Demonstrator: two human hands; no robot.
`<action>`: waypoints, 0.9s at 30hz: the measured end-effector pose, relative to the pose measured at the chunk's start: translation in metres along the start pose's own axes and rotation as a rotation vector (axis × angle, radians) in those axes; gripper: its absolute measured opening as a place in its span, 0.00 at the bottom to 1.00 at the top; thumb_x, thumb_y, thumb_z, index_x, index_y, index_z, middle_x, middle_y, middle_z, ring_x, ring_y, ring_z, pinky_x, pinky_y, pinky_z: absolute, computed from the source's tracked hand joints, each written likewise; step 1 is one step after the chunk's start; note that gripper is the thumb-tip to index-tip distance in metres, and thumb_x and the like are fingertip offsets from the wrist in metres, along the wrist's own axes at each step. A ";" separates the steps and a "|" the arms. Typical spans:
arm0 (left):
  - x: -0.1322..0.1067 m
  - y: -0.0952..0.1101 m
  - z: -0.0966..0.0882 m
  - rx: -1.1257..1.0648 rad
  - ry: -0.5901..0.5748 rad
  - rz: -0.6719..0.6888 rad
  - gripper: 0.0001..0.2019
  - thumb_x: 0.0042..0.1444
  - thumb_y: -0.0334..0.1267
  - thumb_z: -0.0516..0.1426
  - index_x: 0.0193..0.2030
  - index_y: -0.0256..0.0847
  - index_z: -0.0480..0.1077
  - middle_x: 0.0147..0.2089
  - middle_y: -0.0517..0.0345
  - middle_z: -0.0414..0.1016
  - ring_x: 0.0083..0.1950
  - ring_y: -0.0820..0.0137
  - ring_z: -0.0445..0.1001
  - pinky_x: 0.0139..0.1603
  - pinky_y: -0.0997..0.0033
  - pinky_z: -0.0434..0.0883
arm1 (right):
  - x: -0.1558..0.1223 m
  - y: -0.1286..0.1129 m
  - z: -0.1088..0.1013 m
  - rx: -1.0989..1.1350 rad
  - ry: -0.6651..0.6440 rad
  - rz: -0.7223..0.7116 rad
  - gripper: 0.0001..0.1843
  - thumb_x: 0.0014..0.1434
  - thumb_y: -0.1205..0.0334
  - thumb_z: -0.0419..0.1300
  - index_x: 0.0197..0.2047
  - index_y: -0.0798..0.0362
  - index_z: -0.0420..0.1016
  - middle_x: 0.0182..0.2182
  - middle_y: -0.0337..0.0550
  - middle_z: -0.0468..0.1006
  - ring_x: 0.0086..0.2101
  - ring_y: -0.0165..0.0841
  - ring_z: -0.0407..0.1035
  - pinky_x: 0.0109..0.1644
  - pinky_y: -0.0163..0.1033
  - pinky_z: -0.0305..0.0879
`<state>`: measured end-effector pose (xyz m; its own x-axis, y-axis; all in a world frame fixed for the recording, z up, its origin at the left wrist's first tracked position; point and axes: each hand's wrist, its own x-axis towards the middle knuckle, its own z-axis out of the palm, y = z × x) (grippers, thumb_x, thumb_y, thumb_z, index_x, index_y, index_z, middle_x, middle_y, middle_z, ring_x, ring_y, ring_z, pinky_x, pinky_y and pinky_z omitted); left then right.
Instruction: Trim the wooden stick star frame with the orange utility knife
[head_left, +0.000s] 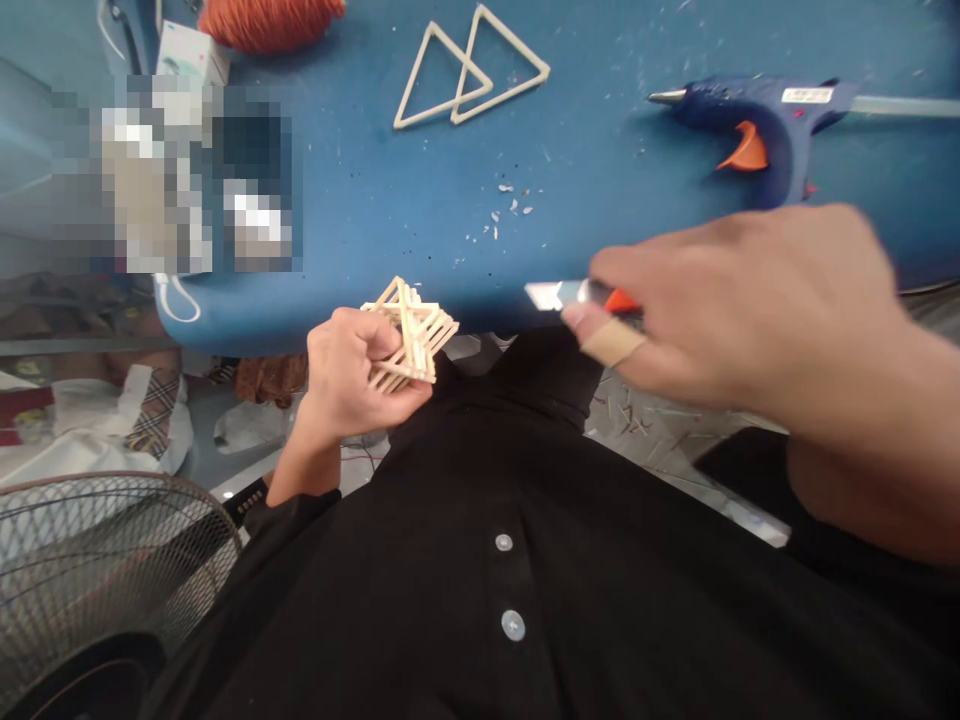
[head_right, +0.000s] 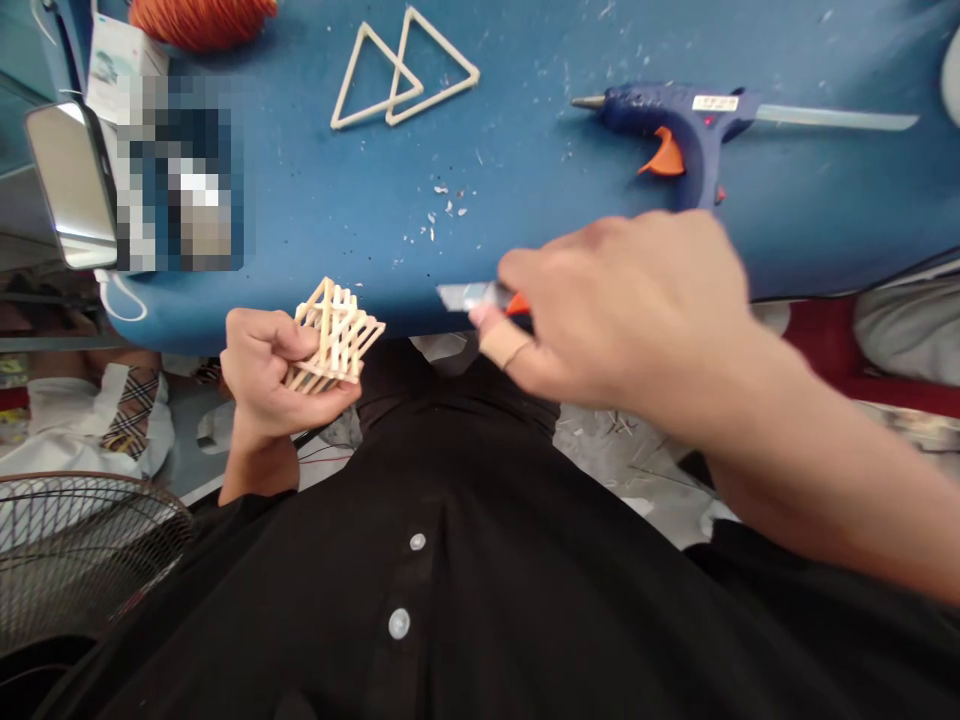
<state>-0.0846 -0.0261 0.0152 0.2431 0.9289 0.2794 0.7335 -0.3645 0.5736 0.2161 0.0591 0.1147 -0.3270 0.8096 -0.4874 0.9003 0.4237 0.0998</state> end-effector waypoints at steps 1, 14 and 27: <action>0.002 0.008 0.001 0.041 0.078 0.004 0.24 0.51 0.33 0.70 0.43 0.50 0.58 0.36 0.62 0.71 0.34 0.65 0.77 0.36 0.61 0.77 | -0.001 -0.006 0.002 0.011 -0.025 -0.045 0.32 0.75 0.44 0.46 0.49 0.53 0.88 0.39 0.59 0.87 0.35 0.46 0.75 0.38 0.47 0.48; 0.016 0.045 0.010 0.147 0.122 0.092 0.23 0.57 0.29 0.68 0.50 0.51 0.60 0.40 0.60 0.80 0.37 0.62 0.84 0.38 0.60 0.81 | 0.002 -0.039 0.005 0.170 -0.009 -0.138 0.30 0.75 0.44 0.47 0.53 0.49 0.88 0.43 0.57 0.91 0.34 0.47 0.77 0.37 0.45 0.48; 0.019 0.048 0.012 0.146 0.130 0.196 0.21 0.56 0.28 0.66 0.49 0.51 0.62 0.38 0.62 0.80 0.35 0.62 0.83 0.39 0.59 0.80 | -0.003 -0.041 0.007 0.188 -0.026 -0.122 0.31 0.76 0.43 0.46 0.54 0.49 0.88 0.44 0.58 0.91 0.35 0.48 0.79 0.37 0.46 0.49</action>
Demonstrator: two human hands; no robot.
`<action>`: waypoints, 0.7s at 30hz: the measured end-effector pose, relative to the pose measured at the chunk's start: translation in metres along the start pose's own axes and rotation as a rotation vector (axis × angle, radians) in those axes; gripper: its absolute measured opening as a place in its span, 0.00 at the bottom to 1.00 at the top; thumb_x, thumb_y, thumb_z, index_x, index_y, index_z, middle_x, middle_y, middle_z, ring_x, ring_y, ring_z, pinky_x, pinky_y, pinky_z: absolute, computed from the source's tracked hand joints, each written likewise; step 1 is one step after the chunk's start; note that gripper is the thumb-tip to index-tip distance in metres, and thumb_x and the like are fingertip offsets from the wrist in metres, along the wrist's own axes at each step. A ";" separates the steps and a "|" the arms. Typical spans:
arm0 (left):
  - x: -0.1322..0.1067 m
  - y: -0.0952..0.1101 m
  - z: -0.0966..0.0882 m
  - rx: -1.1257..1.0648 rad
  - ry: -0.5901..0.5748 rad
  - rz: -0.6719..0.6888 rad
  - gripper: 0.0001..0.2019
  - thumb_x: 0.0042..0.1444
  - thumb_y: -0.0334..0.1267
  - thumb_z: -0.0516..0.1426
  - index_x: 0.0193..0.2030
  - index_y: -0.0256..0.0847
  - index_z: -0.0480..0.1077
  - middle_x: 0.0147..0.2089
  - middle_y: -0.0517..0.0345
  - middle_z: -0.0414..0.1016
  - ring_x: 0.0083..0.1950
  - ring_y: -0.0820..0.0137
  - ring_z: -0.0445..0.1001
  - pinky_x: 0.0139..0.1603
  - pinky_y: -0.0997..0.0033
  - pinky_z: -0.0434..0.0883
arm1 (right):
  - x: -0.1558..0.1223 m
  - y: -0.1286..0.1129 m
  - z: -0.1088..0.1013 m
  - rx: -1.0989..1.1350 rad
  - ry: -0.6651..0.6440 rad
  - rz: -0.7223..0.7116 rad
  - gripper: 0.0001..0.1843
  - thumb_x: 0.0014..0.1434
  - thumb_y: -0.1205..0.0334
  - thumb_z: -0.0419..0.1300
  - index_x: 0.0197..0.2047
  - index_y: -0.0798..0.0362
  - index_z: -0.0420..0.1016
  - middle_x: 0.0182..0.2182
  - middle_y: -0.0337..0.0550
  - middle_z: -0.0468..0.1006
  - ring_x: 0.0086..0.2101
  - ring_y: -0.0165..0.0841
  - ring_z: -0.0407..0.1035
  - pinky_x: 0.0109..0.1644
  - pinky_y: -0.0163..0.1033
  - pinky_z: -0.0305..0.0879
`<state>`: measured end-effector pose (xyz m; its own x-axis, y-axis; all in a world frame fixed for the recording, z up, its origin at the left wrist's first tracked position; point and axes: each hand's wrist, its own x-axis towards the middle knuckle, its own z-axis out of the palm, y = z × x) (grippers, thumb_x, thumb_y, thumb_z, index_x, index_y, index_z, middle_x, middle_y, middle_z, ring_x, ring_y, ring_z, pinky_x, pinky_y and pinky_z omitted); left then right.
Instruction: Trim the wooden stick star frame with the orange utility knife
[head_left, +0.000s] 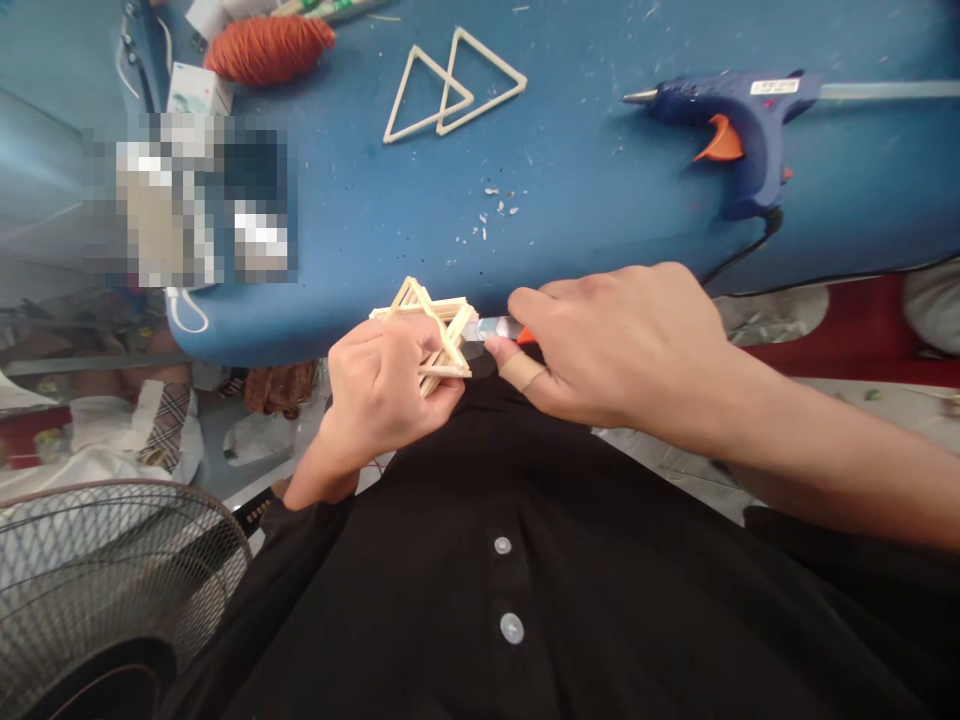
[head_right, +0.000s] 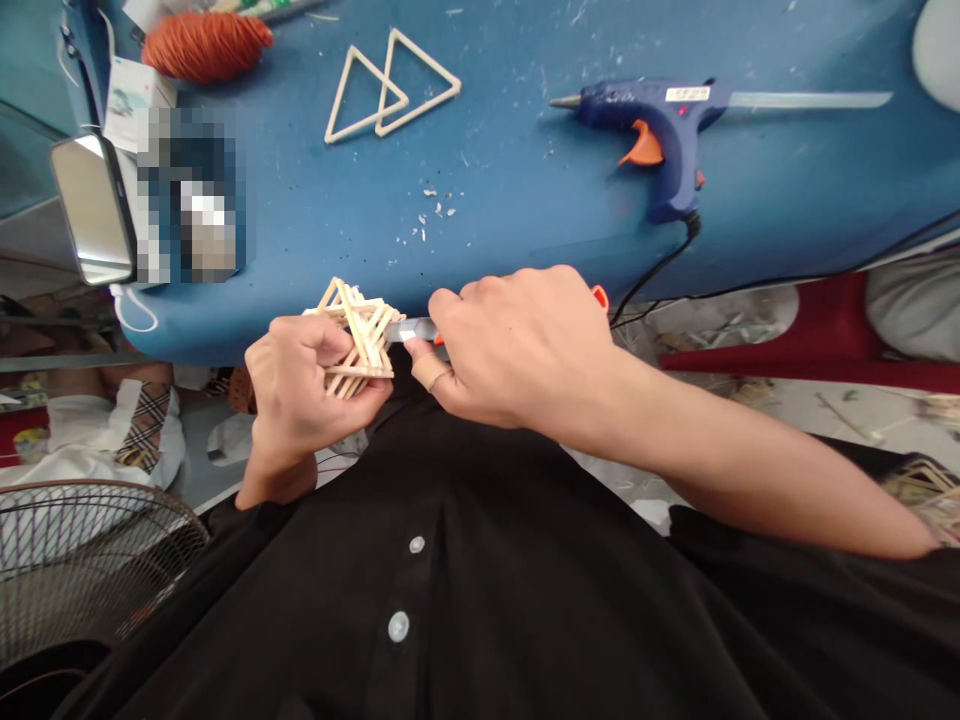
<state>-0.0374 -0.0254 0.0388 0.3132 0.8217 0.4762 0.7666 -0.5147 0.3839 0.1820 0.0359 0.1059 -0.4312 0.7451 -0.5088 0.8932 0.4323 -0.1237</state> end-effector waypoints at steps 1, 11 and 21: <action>-0.001 0.000 0.000 -0.002 0.000 -0.001 0.22 0.56 0.28 0.66 0.49 0.51 0.62 0.38 0.62 0.80 0.35 0.62 0.83 0.39 0.59 0.80 | 0.000 0.000 0.000 -0.003 0.001 0.004 0.32 0.76 0.43 0.45 0.54 0.49 0.88 0.44 0.58 0.91 0.35 0.47 0.79 0.37 0.46 0.48; 0.003 -0.001 -0.007 -0.086 -0.013 0.036 0.22 0.52 0.26 0.66 0.43 0.50 0.59 0.33 0.65 0.78 0.32 0.65 0.83 0.36 0.63 0.78 | -0.008 -0.003 0.005 -0.019 0.033 0.030 0.33 0.76 0.44 0.44 0.53 0.52 0.88 0.40 0.59 0.90 0.34 0.46 0.78 0.38 0.45 0.47; 0.004 -0.005 -0.012 -0.091 -0.064 0.073 0.17 0.53 0.32 0.64 0.32 0.49 0.57 0.19 0.71 0.59 0.22 0.71 0.67 0.30 0.67 0.73 | -0.013 -0.004 0.001 -0.016 -0.004 0.037 0.31 0.76 0.44 0.46 0.53 0.50 0.89 0.40 0.58 0.90 0.34 0.47 0.79 0.38 0.45 0.49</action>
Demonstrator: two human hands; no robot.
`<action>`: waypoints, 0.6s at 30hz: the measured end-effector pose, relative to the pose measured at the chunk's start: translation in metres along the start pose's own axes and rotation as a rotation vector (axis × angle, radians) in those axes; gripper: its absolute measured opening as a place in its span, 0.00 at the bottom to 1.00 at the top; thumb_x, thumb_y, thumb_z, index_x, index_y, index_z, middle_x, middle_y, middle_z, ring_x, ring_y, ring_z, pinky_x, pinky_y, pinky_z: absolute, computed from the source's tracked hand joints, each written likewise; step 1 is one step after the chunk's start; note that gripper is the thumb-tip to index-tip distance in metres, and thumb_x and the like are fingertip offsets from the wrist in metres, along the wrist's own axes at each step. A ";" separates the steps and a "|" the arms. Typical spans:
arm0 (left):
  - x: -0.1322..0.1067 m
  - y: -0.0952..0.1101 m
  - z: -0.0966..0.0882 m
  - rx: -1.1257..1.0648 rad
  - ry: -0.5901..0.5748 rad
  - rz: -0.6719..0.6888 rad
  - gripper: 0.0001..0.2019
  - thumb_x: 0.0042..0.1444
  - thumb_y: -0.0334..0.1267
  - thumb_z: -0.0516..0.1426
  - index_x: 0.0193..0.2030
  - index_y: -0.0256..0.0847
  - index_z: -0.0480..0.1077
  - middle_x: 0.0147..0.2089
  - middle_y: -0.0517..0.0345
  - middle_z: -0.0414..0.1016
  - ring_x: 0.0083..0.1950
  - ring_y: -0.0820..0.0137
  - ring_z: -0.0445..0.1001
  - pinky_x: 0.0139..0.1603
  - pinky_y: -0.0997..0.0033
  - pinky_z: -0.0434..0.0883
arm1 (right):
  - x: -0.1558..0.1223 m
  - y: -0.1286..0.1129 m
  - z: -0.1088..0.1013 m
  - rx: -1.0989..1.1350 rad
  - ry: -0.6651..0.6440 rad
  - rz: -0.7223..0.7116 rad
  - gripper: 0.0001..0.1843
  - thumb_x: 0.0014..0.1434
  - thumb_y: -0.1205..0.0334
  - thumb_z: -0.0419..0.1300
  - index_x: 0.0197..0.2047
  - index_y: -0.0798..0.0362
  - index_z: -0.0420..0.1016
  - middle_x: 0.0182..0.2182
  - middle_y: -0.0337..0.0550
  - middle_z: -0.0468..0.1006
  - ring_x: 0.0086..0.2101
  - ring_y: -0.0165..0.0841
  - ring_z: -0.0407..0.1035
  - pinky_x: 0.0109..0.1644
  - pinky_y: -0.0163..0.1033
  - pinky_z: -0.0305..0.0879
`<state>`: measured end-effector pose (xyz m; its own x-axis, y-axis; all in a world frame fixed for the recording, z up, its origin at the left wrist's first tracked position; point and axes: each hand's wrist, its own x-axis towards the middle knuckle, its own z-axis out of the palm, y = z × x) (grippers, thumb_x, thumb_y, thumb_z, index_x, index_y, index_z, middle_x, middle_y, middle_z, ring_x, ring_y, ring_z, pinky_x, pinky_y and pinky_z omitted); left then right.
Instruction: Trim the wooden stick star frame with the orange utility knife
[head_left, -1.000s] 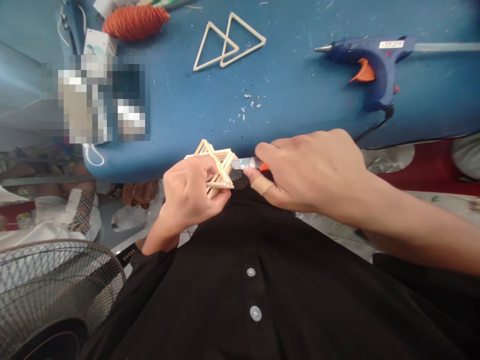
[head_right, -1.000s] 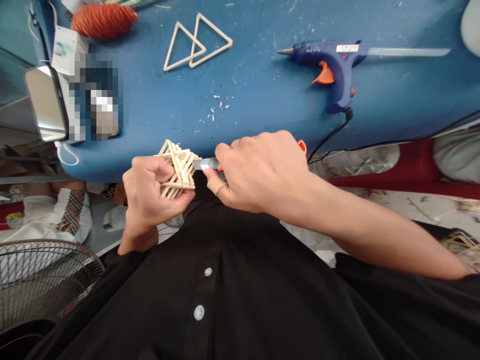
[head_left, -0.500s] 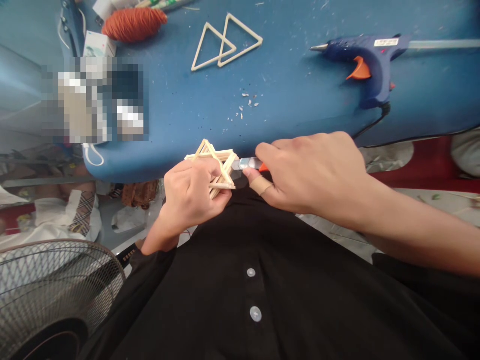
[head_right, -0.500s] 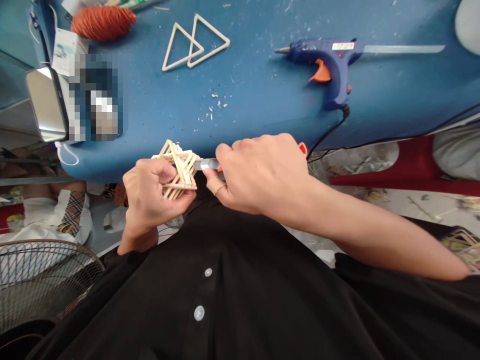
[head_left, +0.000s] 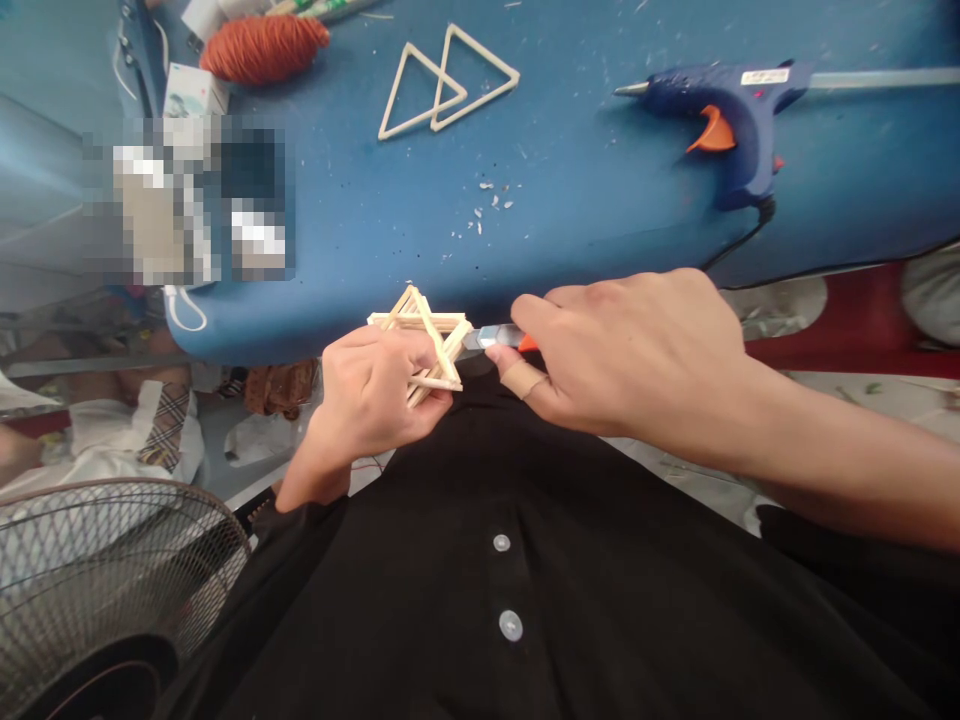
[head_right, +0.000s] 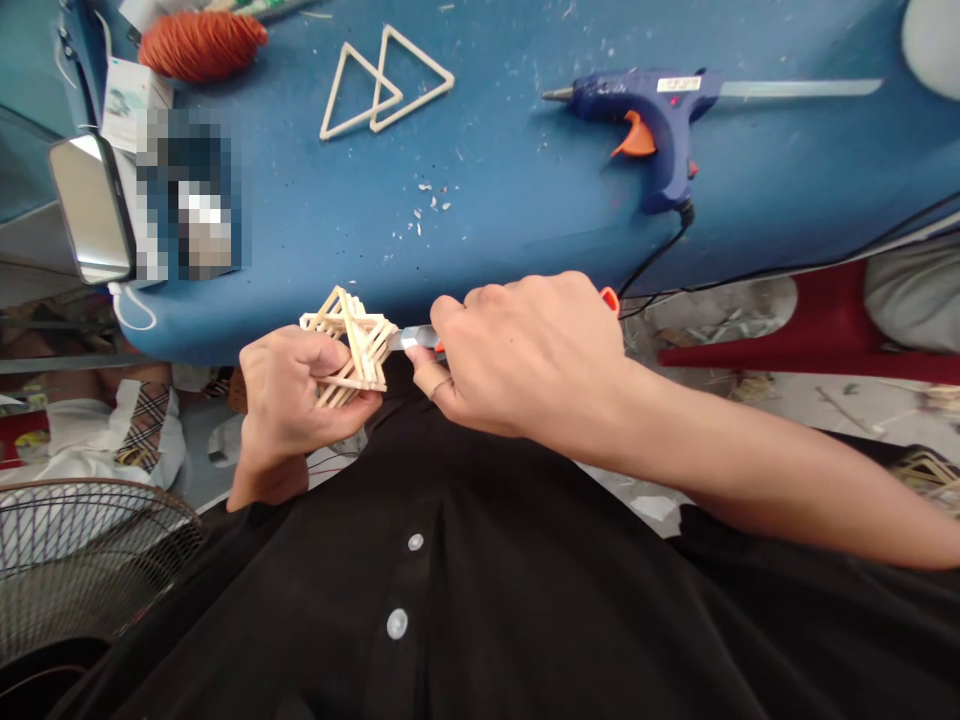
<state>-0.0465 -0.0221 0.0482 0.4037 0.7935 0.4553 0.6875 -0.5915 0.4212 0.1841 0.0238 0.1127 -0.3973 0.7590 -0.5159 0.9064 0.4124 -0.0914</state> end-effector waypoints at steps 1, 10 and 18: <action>0.000 0.000 0.000 -0.007 -0.004 0.002 0.17 0.53 0.32 0.64 0.31 0.49 0.57 0.19 0.72 0.58 0.21 0.71 0.65 0.30 0.67 0.72 | 0.000 0.000 0.000 0.001 0.002 -0.001 0.31 0.76 0.44 0.47 0.52 0.50 0.89 0.40 0.58 0.90 0.34 0.47 0.79 0.38 0.45 0.48; 0.000 -0.005 -0.004 -0.085 -0.010 -0.014 0.18 0.50 0.30 0.65 0.30 0.48 0.57 0.20 0.72 0.60 0.23 0.71 0.68 0.33 0.67 0.73 | 0.002 0.004 0.009 0.040 0.146 -0.033 0.25 0.73 0.44 0.55 0.44 0.51 0.88 0.31 0.55 0.86 0.28 0.42 0.72 0.38 0.45 0.43; -0.003 -0.012 -0.002 -0.108 0.054 0.029 0.20 0.47 0.30 0.66 0.31 0.49 0.57 0.21 0.72 0.58 0.25 0.71 0.71 0.29 0.68 0.72 | 0.003 0.013 0.026 0.182 0.330 -0.079 0.23 0.70 0.42 0.60 0.34 0.50 0.82 0.25 0.50 0.80 0.27 0.38 0.68 0.39 0.46 0.41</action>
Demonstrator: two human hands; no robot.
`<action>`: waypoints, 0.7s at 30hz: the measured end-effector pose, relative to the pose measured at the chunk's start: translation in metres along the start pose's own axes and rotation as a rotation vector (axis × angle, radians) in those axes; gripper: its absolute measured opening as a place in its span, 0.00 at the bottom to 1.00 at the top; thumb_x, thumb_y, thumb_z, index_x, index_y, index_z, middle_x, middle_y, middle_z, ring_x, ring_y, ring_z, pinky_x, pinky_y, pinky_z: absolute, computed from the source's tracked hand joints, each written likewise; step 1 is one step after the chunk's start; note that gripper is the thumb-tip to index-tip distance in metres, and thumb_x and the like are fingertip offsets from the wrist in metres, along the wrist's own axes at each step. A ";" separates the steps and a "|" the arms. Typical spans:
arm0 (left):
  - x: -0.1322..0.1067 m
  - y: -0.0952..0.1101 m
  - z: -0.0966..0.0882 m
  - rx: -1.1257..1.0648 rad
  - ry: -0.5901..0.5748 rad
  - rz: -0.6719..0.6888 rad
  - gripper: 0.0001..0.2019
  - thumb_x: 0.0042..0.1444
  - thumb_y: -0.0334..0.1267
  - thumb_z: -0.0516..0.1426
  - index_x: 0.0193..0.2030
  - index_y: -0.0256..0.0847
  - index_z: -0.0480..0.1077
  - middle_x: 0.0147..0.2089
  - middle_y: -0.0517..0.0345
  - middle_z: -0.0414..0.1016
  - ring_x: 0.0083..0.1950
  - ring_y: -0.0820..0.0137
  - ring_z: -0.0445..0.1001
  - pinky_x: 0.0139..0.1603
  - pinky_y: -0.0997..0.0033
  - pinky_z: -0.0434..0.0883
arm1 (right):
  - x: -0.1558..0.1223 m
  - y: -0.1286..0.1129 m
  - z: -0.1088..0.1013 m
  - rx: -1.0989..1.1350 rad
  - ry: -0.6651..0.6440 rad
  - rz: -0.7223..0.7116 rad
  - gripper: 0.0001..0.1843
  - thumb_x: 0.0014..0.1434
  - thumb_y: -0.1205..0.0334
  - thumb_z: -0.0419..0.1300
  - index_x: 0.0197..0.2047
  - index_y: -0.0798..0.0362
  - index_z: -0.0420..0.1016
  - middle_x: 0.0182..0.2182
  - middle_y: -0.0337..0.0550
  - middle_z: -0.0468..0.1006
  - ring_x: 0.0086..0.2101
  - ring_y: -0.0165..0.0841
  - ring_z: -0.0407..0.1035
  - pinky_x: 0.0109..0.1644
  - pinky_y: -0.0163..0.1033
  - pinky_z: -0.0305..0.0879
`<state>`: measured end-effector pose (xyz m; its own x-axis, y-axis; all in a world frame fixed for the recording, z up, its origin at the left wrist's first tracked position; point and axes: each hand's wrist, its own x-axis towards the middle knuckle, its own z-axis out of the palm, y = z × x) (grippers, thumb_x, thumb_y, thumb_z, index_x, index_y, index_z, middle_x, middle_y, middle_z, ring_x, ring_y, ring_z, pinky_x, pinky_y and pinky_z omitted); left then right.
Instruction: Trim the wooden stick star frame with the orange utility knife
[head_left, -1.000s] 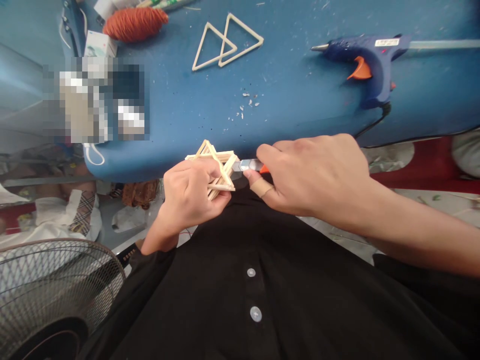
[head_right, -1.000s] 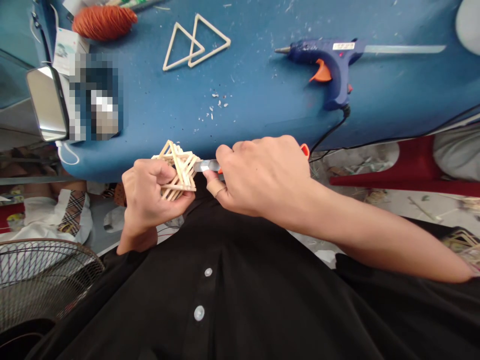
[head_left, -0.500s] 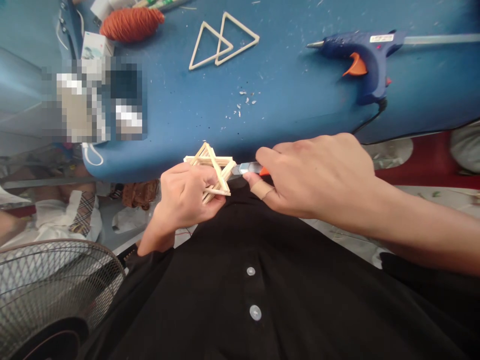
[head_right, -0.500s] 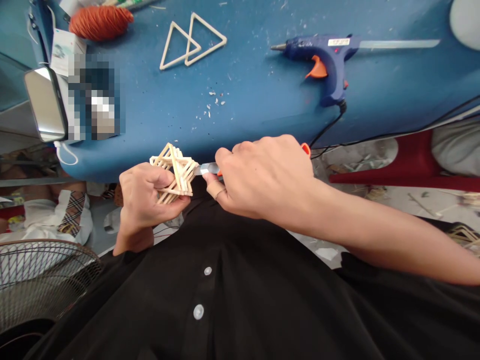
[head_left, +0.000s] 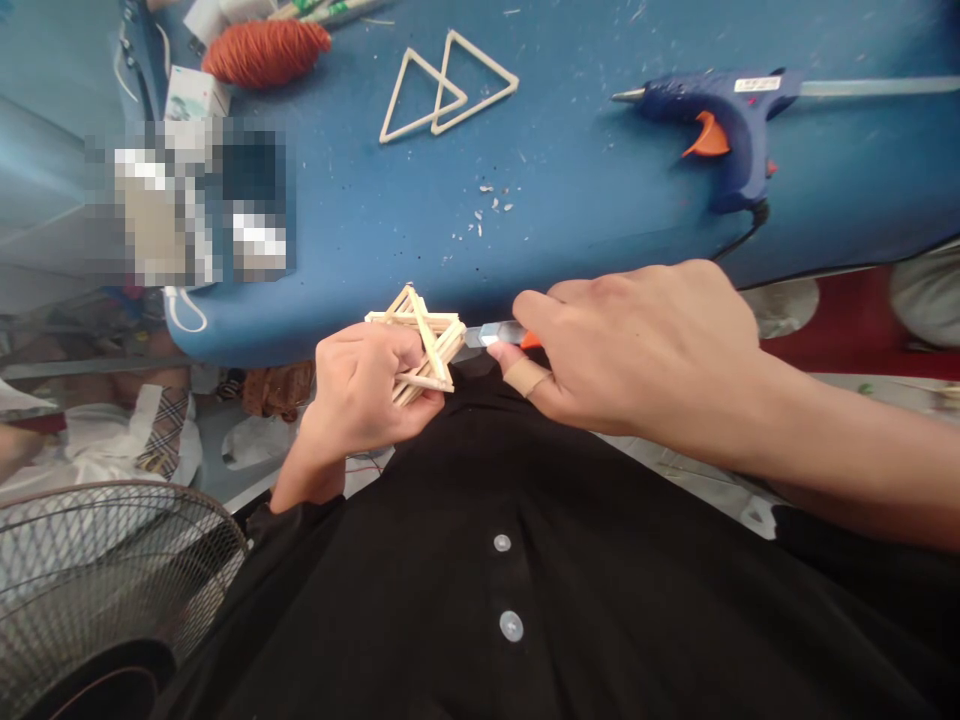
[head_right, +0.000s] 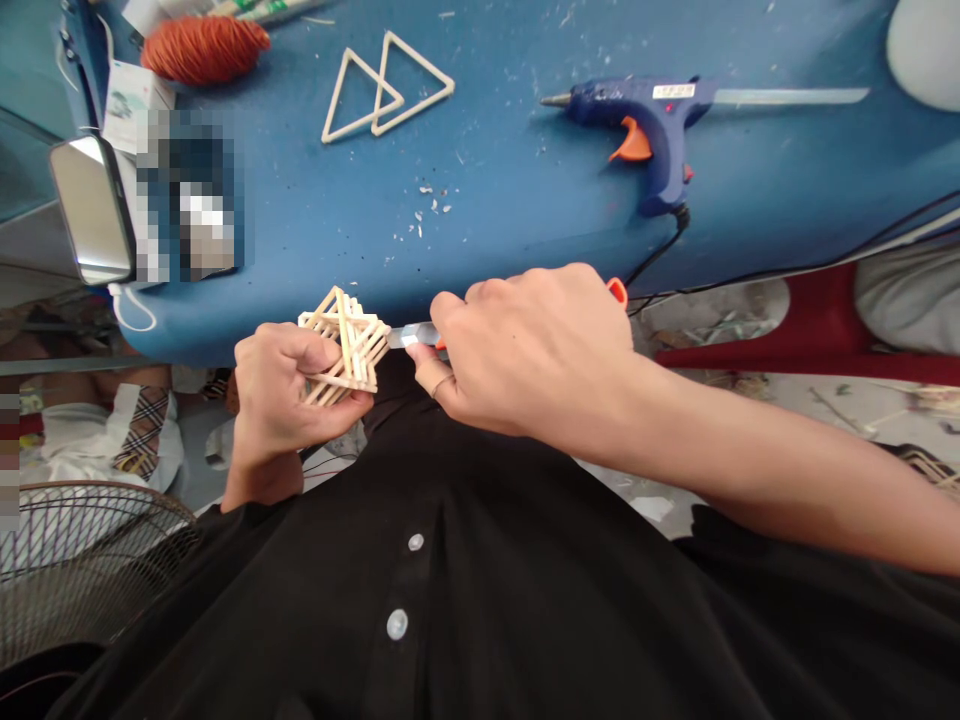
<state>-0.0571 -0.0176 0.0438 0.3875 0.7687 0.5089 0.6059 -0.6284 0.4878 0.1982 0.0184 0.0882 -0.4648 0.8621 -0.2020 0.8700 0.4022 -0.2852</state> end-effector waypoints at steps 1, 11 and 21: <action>0.000 0.000 0.001 -0.001 0.002 -0.006 0.20 0.48 0.30 0.66 0.32 0.49 0.56 0.22 0.72 0.59 0.26 0.71 0.72 0.30 0.69 0.72 | 0.000 -0.001 0.001 0.015 0.007 0.002 0.23 0.70 0.42 0.61 0.33 0.50 0.82 0.25 0.49 0.79 0.28 0.38 0.68 0.39 0.46 0.42; -0.016 -0.004 -0.009 -0.028 0.007 -0.095 0.23 0.46 0.32 0.68 0.42 0.50 0.59 0.32 0.67 0.65 0.27 0.71 0.69 0.27 0.67 0.68 | 0.022 0.033 -0.020 -0.183 0.002 0.385 0.26 0.76 0.42 0.56 0.38 0.54 0.80 0.31 0.51 0.79 0.35 0.35 0.70 0.42 0.53 0.44; -0.016 0.003 0.007 -0.040 0.044 -0.250 0.24 0.44 0.30 0.68 0.44 0.50 0.62 0.33 0.68 0.65 0.26 0.72 0.70 0.26 0.67 0.70 | 0.022 0.010 0.020 1.015 -0.020 0.031 0.14 0.58 0.50 0.71 0.37 0.50 0.78 0.26 0.34 0.72 0.28 0.29 0.60 0.35 0.42 0.56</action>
<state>-0.0567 -0.0306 0.0318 0.1976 0.8954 0.3990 0.6506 -0.4243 0.6298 0.1934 0.0355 0.0624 -0.4548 0.8589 -0.2356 0.3349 -0.0801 -0.9388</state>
